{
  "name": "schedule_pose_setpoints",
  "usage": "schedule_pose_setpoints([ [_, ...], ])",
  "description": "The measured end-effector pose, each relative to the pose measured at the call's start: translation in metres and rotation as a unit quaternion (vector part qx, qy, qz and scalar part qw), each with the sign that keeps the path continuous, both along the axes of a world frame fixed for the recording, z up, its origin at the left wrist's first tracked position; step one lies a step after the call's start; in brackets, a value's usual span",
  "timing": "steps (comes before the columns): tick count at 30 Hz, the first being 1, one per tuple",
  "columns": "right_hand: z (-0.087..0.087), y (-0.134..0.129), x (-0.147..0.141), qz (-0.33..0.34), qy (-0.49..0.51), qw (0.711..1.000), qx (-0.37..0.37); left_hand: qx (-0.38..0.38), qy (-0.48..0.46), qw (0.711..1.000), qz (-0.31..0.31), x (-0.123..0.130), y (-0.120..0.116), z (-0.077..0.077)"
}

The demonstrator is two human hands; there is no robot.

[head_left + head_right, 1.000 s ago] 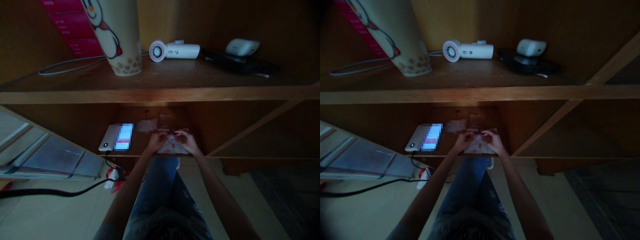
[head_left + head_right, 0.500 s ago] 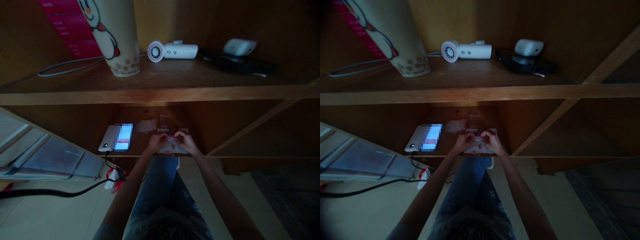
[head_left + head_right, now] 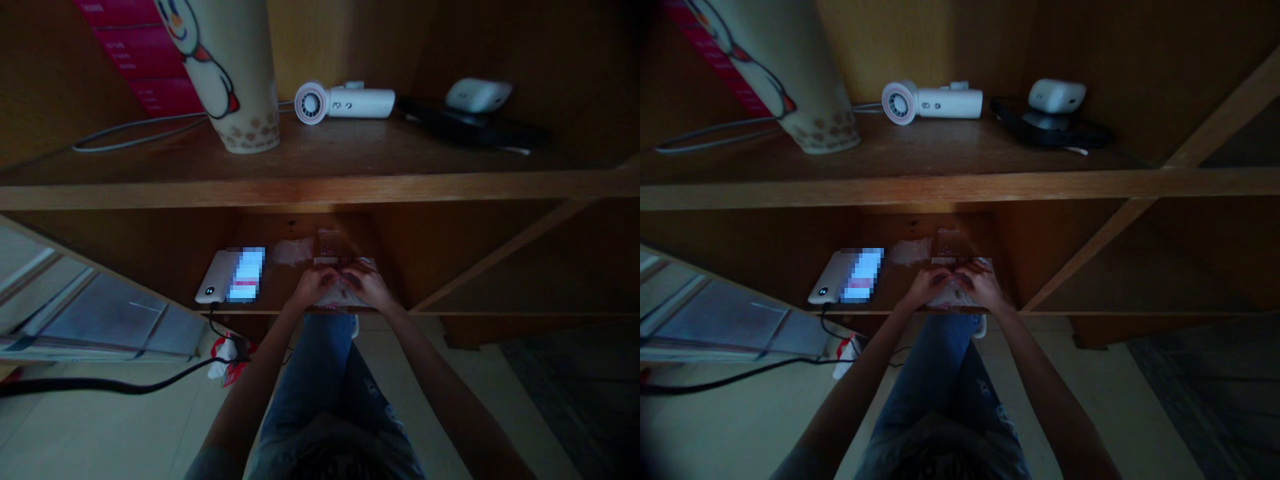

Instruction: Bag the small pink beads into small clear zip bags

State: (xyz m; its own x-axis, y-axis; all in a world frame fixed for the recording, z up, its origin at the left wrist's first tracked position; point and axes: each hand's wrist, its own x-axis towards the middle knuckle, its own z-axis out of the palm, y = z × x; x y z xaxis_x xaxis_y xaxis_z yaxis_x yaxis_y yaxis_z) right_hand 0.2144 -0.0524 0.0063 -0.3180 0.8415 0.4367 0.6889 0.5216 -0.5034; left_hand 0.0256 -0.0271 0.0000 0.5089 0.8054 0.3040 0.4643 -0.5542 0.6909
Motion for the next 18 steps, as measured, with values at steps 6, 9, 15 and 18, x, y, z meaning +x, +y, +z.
schedule_pose_setpoints([
  [6, 0.0033, -0.0001, -0.0001, 0.010, -0.046, 0.999, 0.014, 0.011, 0.021, 1.000, 0.009, 0.0015, -0.0021, 0.0044],
  [9, 0.0030, -0.0004, 0.0002, 0.014, -0.042, 0.999, 0.013, 0.027, 0.038, 0.999, 0.001, 0.0016, -0.0034, 0.0056],
  [15, 0.0026, -0.0012, -0.0005, 0.021, -0.035, 0.999, 0.009, 0.033, 0.039, 0.999, -0.015, 0.0004, -0.0045, 0.0066],
  [18, 0.0040, -0.0024, -0.0014, 0.020, -0.041, 0.999, 0.014, 0.027, 0.031, 0.999, -0.014, 0.0001, -0.0046, 0.0067],
])
